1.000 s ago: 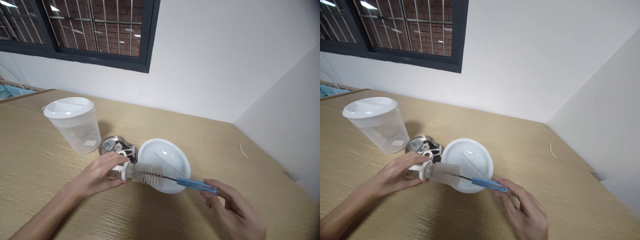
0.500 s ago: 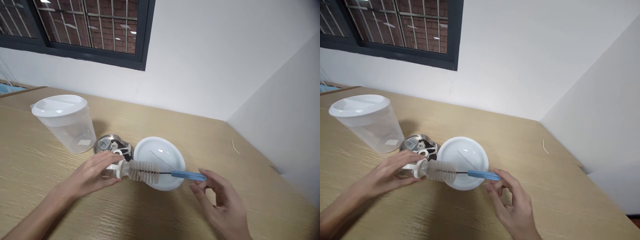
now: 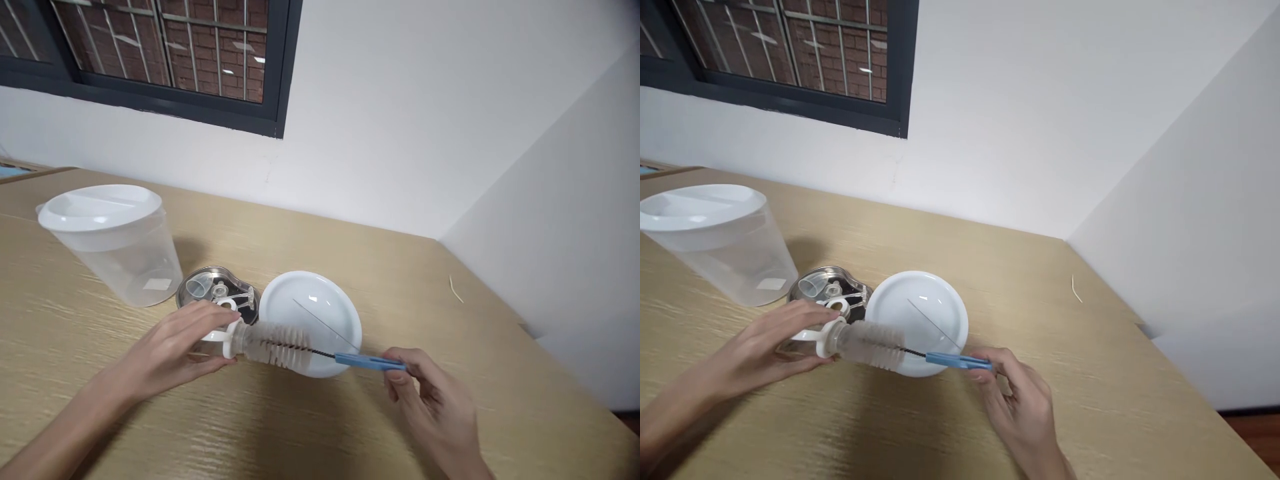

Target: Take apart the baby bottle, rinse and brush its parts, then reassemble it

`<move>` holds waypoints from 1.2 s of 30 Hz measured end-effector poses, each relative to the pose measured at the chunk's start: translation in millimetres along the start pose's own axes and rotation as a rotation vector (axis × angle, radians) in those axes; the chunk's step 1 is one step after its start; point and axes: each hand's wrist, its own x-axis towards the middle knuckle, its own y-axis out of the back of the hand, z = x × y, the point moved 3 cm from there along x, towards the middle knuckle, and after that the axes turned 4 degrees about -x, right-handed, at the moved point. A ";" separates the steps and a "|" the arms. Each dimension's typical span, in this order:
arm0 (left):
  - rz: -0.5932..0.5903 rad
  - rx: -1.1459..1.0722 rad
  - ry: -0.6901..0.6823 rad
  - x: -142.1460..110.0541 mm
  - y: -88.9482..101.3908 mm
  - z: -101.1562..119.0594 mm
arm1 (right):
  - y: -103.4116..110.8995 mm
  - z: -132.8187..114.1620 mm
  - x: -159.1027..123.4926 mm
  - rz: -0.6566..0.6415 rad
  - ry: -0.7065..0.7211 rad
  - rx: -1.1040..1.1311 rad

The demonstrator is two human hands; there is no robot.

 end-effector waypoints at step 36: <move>0.025 0.010 -0.013 0.2 1.0 0.8 | -6.3 -4.1 -2.0 0.124 0.021 0.101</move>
